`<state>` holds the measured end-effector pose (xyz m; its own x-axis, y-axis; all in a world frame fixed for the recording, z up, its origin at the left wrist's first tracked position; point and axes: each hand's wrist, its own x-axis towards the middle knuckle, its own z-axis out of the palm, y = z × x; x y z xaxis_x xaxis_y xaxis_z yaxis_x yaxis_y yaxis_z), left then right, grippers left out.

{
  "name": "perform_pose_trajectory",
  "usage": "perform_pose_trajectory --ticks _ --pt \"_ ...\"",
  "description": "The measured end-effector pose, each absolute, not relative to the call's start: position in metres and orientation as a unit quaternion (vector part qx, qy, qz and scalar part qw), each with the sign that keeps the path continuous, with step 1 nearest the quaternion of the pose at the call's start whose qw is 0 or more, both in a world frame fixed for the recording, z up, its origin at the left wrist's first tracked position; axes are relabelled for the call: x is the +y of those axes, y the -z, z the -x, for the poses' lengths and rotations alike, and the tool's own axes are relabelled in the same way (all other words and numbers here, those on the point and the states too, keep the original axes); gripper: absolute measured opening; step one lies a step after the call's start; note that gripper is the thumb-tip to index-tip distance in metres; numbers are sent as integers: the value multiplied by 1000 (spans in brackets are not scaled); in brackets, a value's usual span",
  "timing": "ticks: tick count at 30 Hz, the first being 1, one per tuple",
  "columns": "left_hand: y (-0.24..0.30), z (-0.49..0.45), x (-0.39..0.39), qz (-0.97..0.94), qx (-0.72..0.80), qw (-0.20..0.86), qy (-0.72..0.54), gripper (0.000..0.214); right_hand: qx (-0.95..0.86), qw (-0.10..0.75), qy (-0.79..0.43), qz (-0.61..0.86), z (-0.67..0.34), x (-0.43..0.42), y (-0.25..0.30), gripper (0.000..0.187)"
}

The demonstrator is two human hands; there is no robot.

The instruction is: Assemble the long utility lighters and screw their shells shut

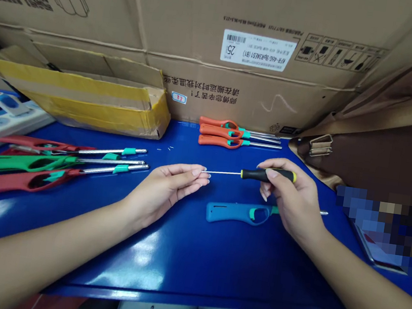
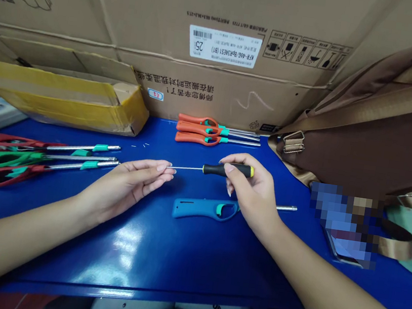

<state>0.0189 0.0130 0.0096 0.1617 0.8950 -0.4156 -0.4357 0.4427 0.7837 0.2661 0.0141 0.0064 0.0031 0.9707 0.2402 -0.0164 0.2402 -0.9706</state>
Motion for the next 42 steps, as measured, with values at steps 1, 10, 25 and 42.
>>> perform_pose_trajectory --ticks 1,10,25,42 --pt "-9 -19 13 -258 453 718 -462 21 -552 562 -439 433 -266 14 -7 8" --pt "-13 -17 11 -354 460 680 -447 21 -495 608 -455 423 -263 14 -18 27" --pt "4 -13 -6 -838 352 321 -267 49 -622 559 -382 393 -234 9 -79 34" --pt "15 -20 -11 -867 310 295 -257 35 -661 544 -312 412 -220 -5 -47 36"
